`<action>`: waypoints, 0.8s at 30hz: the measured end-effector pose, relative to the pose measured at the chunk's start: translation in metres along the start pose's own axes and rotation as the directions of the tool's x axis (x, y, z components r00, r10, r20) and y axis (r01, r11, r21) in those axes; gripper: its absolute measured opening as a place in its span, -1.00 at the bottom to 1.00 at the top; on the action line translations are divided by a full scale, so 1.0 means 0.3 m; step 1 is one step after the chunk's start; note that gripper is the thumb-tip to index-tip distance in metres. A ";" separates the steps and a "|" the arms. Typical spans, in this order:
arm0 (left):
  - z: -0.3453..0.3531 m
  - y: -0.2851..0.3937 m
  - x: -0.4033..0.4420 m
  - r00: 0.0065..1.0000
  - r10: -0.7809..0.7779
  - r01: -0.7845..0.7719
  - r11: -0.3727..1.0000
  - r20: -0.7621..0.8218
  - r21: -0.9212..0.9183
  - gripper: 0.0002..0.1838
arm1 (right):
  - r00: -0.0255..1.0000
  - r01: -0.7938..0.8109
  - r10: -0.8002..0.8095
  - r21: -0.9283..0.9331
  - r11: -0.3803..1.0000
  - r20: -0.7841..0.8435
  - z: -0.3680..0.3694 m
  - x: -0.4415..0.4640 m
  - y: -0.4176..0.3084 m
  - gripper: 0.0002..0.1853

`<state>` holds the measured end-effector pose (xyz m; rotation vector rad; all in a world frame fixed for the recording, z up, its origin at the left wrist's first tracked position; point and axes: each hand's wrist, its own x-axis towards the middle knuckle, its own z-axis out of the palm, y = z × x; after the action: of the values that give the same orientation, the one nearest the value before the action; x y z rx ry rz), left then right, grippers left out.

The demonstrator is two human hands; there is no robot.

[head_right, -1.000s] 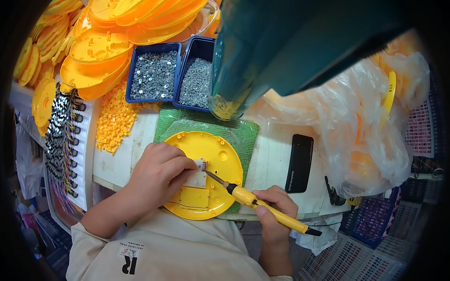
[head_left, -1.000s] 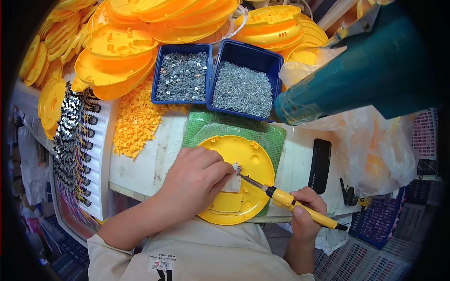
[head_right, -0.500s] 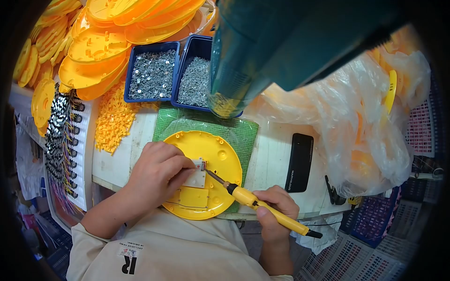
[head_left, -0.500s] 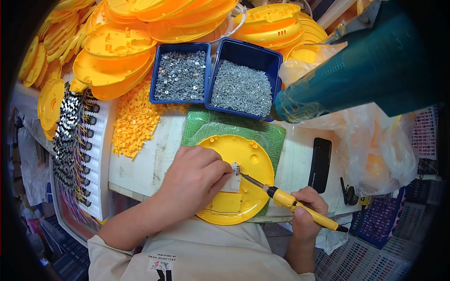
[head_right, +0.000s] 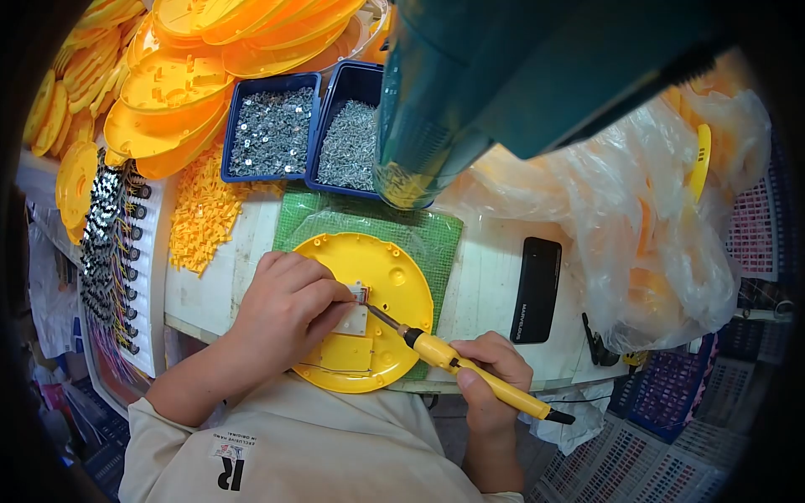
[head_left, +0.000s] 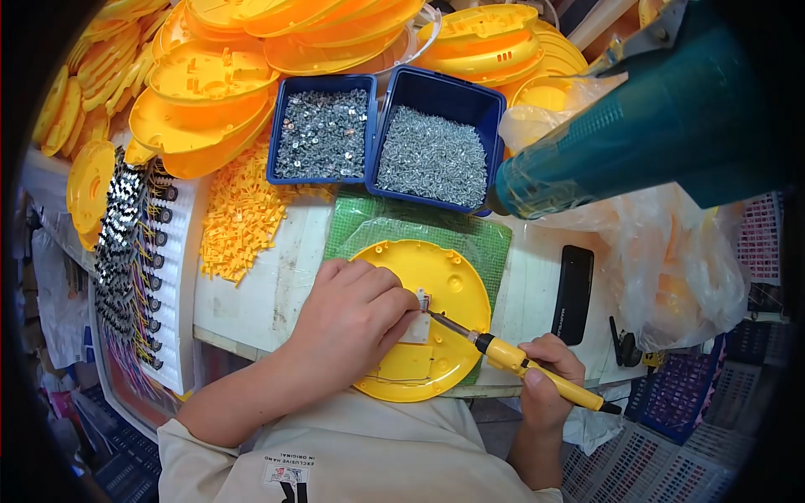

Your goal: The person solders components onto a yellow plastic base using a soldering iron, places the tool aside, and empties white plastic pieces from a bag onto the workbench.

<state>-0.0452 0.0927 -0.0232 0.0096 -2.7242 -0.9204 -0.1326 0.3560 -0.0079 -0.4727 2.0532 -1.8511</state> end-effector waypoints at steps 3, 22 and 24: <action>0.002 -0.001 -0.001 1.000 0.001 -0.001 1.000 0.001 -0.001 -0.90 | 1.000 0.004 -0.004 0.005 1.000 -0.003 -0.002 -0.003 0.004 -0.60; 0.003 -0.001 0.002 1.000 0.002 -0.002 1.000 -0.014 -0.001 -0.85 | 0.997 0.054 -0.051 0.061 0.997 -0.053 -0.007 -0.009 0.021 -0.65; 0.004 -0.001 0.002 1.000 0.000 0.000 1.000 -0.020 -0.001 -0.82 | 0.997 0.054 -0.051 0.060 0.997 -0.055 -0.007 -0.010 0.020 -0.66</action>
<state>-0.0460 0.0931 -0.0242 0.0190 -2.7057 -0.9168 -0.1311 0.3598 -0.0137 -0.4696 2.0297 -1.9719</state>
